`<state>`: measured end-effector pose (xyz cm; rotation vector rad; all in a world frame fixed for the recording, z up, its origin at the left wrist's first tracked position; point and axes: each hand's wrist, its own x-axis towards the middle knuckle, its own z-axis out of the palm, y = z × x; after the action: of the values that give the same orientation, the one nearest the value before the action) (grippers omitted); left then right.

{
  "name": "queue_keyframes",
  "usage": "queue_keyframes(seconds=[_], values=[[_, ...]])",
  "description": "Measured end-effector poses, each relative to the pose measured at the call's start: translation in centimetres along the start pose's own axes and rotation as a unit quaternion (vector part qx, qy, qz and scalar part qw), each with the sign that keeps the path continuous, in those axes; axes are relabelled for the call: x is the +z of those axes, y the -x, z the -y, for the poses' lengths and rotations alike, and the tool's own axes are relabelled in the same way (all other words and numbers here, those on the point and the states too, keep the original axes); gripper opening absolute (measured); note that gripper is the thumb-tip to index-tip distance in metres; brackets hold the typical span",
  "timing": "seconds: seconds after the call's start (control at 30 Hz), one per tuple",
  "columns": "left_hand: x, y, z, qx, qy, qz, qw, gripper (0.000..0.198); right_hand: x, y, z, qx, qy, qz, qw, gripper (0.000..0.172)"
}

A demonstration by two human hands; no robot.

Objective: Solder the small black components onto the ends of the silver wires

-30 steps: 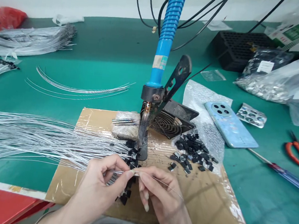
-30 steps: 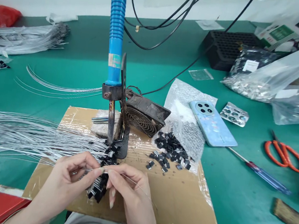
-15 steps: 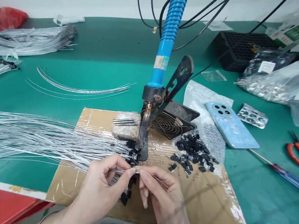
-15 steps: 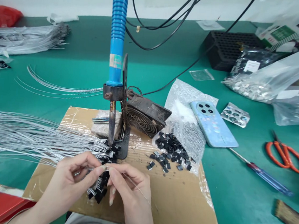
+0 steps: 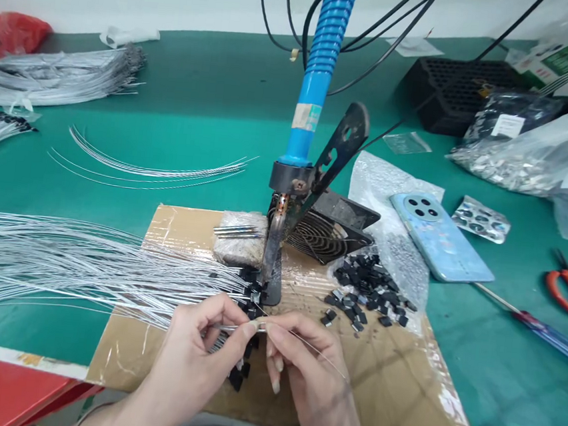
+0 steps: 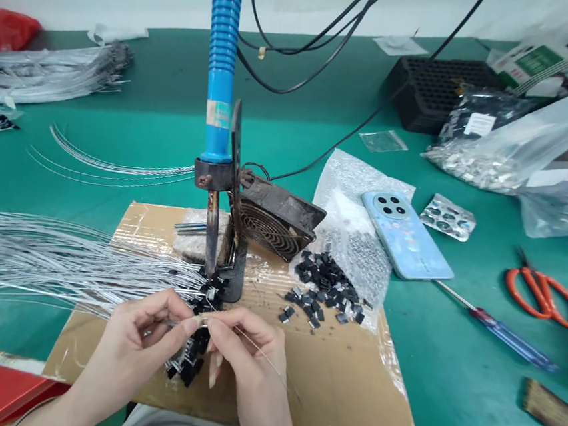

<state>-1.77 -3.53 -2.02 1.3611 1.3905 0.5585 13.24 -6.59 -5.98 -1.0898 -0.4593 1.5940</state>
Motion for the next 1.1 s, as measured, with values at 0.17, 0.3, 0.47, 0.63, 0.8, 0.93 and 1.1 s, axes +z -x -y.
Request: queue_keyframes(seconds=[0.17, 0.3, 0.47, 0.63, 0.8, 0.93, 1.1], values=[[0.0, -0.2, -0.1, 0.004, -0.002, -0.006, 1.000, 0.024, 0.2, 0.0, 0.9, 0.026, 0.009, 0.001, 1.000, 0.024], [0.2, -0.2, -0.3, 0.023, -0.002, -0.028, 0.999, 0.024, 0.3, 0.0, 0.5, 0.027, -0.027, -0.003, 0.999, 0.021], [0.6, -0.1, -0.7, 0.048, 0.011, -0.058, 0.997, 0.023, 0.4, -0.2, -0.4, 0.012, -0.060, -0.002, 0.998, 0.017], [1.0, 0.1, -0.5, 0.039, 0.021, -0.069, 0.997, 0.024, 0.6, 0.0, -0.6, 0.003, -0.070, -0.010, 0.997, 0.016], [1.3, 0.2, -0.1, 0.026, 0.036, -0.083, 0.996, 0.022, 0.7, 0.3, -0.9, -0.018, -0.049, -0.019, 0.998, 0.015], [1.3, 0.0, 0.0, 0.020, 0.046, -0.082, 0.995, 0.023, 0.6, 0.2, -0.8, -0.021, -0.035, -0.021, 0.999, 0.015], [1.1, -0.2, 0.2, 0.025, 0.054, -0.090, 0.994, 0.024, 0.3, 0.3, -0.3, -0.041, -0.016, -0.026, 0.999, 0.026]])
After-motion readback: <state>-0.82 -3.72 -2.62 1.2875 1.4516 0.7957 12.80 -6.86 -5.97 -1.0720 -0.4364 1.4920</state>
